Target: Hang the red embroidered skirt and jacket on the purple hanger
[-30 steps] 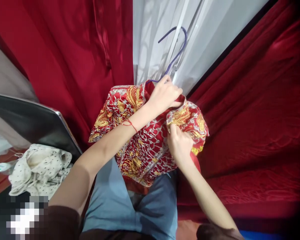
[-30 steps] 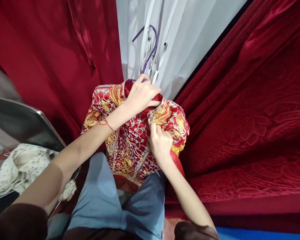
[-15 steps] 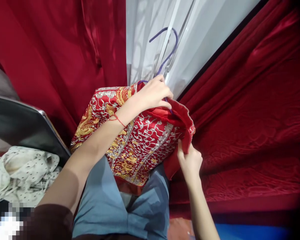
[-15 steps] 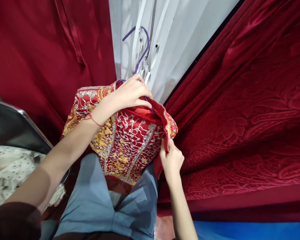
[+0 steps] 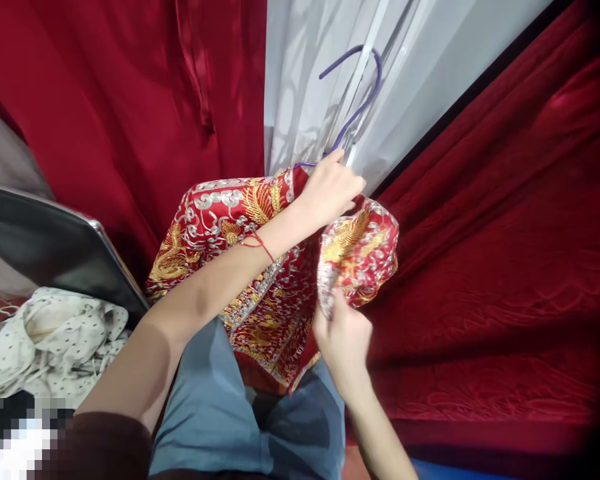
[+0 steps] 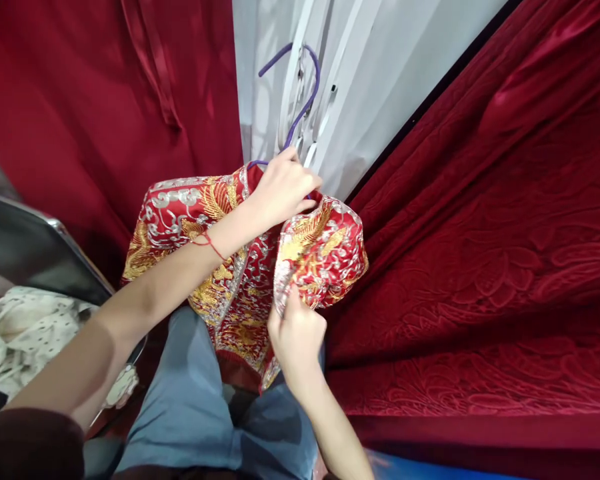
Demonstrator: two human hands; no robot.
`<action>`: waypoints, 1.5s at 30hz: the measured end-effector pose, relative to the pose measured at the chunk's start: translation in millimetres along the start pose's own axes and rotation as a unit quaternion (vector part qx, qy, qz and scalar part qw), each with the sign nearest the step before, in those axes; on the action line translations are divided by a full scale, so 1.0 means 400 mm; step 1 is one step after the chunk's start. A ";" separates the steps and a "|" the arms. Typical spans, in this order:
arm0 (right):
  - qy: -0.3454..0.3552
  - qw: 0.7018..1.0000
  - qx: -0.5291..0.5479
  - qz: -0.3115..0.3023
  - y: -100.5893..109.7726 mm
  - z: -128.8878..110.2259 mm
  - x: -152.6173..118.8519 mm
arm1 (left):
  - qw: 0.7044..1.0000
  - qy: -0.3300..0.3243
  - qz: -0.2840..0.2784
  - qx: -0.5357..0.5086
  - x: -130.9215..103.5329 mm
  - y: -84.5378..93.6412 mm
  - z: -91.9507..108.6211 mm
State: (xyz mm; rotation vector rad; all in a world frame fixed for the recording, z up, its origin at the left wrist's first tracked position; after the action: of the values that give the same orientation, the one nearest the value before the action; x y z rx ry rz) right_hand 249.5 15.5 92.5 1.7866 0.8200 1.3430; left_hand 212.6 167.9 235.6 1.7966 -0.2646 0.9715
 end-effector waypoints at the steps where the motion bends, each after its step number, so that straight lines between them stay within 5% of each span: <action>1: -0.012 0.998 -0.027 -0.055 -0.045 -0.027 0.014 | 1.000 -0.001 0.000 0.005 0.000 -0.001 0.001; 3: -0.048 0.987 -0.066 -0.139 -0.119 -0.051 0.047 | 1.000 -0.005 0.000 0.012 0.000 -0.002 0.002; 5: -0.077 0.982 -0.076 -0.153 -0.142 -0.045 0.076 | 1.000 -0.017 -0.006 0.021 -0.001 -0.001 0.002; 7: -0.095 0.989 -0.062 -0.091 -0.107 -0.019 0.093 | 0.998 -0.043 -0.016 0.031 -0.010 0.008 0.005; 11: -0.079 0.987 0.029 0.134 0.026 0.040 0.093 | 0.998 -0.069 0.003 0.008 -0.078 0.078 0.025; 13: -0.040 0.978 0.075 0.191 0.050 0.053 0.095 | 0.999 0.008 0.037 -0.005 -0.139 0.124 0.029; 16: 0.020 0.976 0.140 0.168 0.017 0.035 0.111 | 0.972 0.211 0.099 0.009 -0.257 0.158 0.021; 18: 0.030 0.974 0.171 0.144 -0.004 0.011 0.119 | 0.942 0.311 0.123 0.027 -0.330 0.146 0.015; 21: 0.009 0.972 0.177 0.156 0.019 -0.011 0.124 | 0.926 0.352 0.128 0.055 -0.388 0.114 -0.006; 24: -0.021 0.959 0.187 0.210 0.104 -0.006 0.130 | 0.936 0.324 0.131 0.054 -0.394 0.118 -0.041; 29: -0.042 0.924 0.207 0.320 0.224 -0.055 0.106 | 0.921 0.325 0.197 -0.084 -0.380 0.197 -0.050; 31: 0.019 0.930 0.192 0.314 0.209 -0.129 0.089 | 0.907 0.331 0.217 -0.144 -0.381 0.215 -0.023; 34: 0.095 0.958 0.156 0.221 0.113 -0.215 0.074 | 0.903 0.315 0.209 -0.205 -0.393 0.216 0.023; 38: 0.076 0.969 0.144 0.184 0.033 -0.191 0.076 | 0.914 0.296 0.153 -0.231 -0.411 0.211 0.051; 41: 0.058 0.955 0.181 0.228 0.072 -0.149 0.094 | 0.916 0.290 0.165 -0.225 -0.392 0.247 0.064; 45: 0.033 0.920 0.210 0.328 0.150 -0.114 0.149 | 0.889 0.315 0.270 -0.193 -0.331 0.301 0.034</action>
State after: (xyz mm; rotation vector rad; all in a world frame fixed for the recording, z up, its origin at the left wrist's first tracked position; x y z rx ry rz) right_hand 223.6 42.5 181.2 2.5138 0.5844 1.7442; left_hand 63.5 69.2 220.6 0.9770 -0.5159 1.7035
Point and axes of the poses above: each hand's wrist, its own x-axis towards the middle knuckle, its own y-axis out of the back of the hand, z = x × y, the point moved 6 cm from there along x, towards the middle knuckle, and after that the axes turned 2 degrees about z, right-handed, at the moved point
